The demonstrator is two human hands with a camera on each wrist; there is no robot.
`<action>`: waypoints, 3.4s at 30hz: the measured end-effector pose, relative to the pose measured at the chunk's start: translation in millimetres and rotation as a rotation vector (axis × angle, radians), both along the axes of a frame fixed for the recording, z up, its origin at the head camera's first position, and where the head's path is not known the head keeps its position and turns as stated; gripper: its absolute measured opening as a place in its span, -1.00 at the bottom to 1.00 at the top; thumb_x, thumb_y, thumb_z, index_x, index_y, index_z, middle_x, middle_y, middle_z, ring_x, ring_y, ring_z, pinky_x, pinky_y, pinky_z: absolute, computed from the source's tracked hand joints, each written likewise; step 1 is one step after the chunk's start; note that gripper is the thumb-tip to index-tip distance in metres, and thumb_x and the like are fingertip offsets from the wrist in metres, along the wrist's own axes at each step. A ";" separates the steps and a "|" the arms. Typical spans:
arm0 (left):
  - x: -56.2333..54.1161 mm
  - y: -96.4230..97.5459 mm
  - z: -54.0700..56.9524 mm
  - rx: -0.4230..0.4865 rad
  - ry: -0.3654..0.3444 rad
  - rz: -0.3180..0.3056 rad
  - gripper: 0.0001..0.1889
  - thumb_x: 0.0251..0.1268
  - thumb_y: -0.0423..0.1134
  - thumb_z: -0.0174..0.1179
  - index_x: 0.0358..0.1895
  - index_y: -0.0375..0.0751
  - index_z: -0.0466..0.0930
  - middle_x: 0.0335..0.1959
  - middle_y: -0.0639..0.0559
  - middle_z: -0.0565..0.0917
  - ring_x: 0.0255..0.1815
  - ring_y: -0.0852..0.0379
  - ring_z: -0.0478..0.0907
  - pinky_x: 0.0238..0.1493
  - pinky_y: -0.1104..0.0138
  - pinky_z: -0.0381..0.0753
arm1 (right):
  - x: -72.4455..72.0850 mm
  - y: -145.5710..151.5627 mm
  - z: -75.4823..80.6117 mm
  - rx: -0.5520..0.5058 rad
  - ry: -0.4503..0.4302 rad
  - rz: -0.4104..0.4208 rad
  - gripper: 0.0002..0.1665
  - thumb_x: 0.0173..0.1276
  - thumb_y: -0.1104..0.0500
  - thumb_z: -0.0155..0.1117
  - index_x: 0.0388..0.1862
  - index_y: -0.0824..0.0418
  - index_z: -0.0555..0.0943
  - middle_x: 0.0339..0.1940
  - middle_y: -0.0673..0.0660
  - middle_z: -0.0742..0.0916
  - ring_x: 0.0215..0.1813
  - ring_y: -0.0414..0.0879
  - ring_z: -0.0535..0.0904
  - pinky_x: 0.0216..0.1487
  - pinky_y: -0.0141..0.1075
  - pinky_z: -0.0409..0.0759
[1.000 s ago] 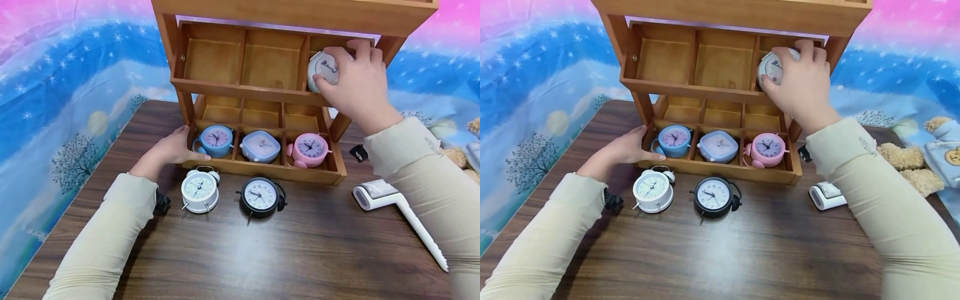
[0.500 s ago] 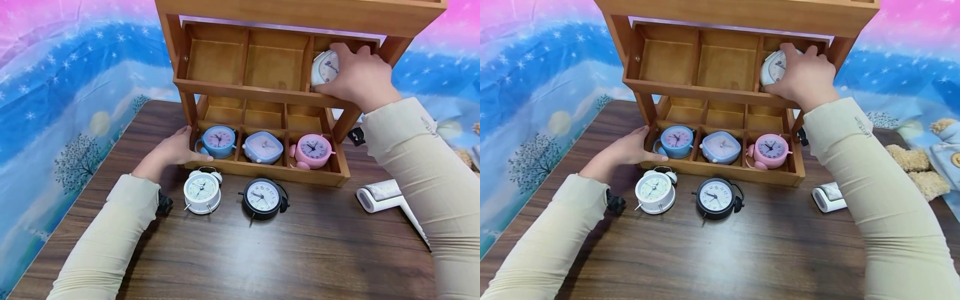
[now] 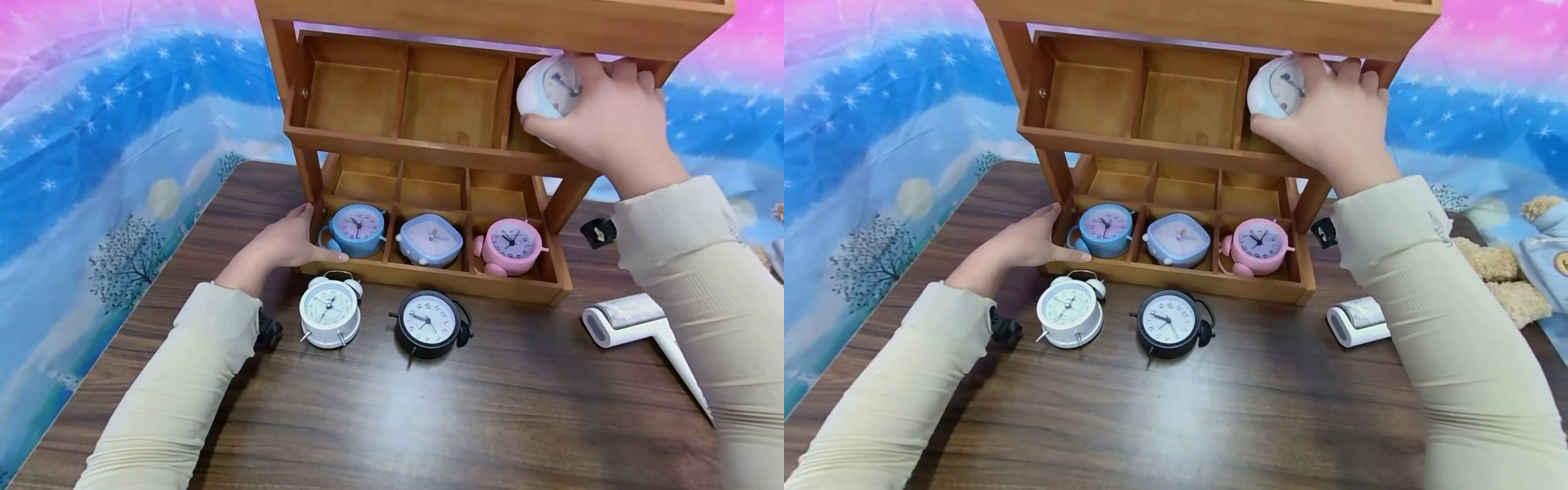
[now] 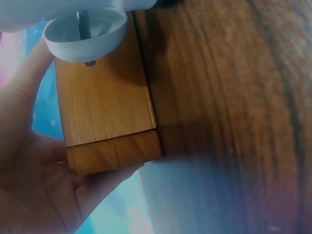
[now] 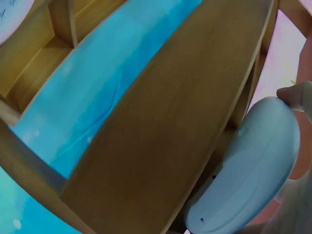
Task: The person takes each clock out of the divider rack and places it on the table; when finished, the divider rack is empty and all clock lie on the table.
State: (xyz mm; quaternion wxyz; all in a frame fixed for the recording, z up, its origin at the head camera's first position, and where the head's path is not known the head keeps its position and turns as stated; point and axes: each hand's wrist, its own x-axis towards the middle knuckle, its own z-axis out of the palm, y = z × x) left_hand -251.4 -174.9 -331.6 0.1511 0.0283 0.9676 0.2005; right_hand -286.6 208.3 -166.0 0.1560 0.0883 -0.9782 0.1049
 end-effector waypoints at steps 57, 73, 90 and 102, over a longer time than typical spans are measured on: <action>3.1 -9.2 8.0 0.004 -0.006 0.009 0.33 0.09 0.40 0.28 0.57 -0.41 -0.37 0.60 -0.35 -0.20 0.55 -0.37 -0.10 0.45 -0.20 0.03 | 118.7 4.2 -140.4 0.346 -0.240 0.342 0.14 0.06 -0.60 0.25 0.50 -0.02 0.34 -0.09 0.39 0.59 -0.17 0.26 0.56 -0.29 0.16 0.54; 3.7 -11.6 6.5 -0.005 -0.002 0.005 0.31 0.12 0.40 0.26 0.58 -0.38 -0.36 0.61 -0.31 -0.19 0.56 -0.32 -0.05 0.45 -0.15 0.09 | 20.3 -180.2 -102.0 0.303 -0.362 0.534 -0.19 0.45 -0.33 0.07 0.58 -0.11 0.21 0.46 0.28 0.38 0.46 0.30 0.25 0.36 0.30 0.20; 8.3 -13.7 10.6 0.006 -0.005 0.029 0.34 0.05 0.44 0.27 0.59 -0.31 -0.37 0.62 -0.25 -0.19 0.57 -0.27 -0.05 0.47 -0.11 0.10 | -7.0 -224.8 -127.4 0.353 -0.434 0.425 0.08 0.07 -0.25 0.48 0.56 -0.12 0.25 0.47 0.36 0.25 0.45 0.39 0.10 0.42 0.33 -0.04; 9.9 -13.0 12.0 0.024 -0.015 0.035 0.34 0.07 0.42 0.28 0.59 -0.31 -0.38 0.62 -0.24 -0.21 0.57 -0.26 -0.04 0.46 -0.07 0.12 | -4.0 -234.0 -131.6 0.376 -0.446 0.378 0.16 0.04 -0.16 0.55 0.56 0.09 0.21 0.46 0.40 0.15 0.42 0.41 0.10 0.40 0.35 0.05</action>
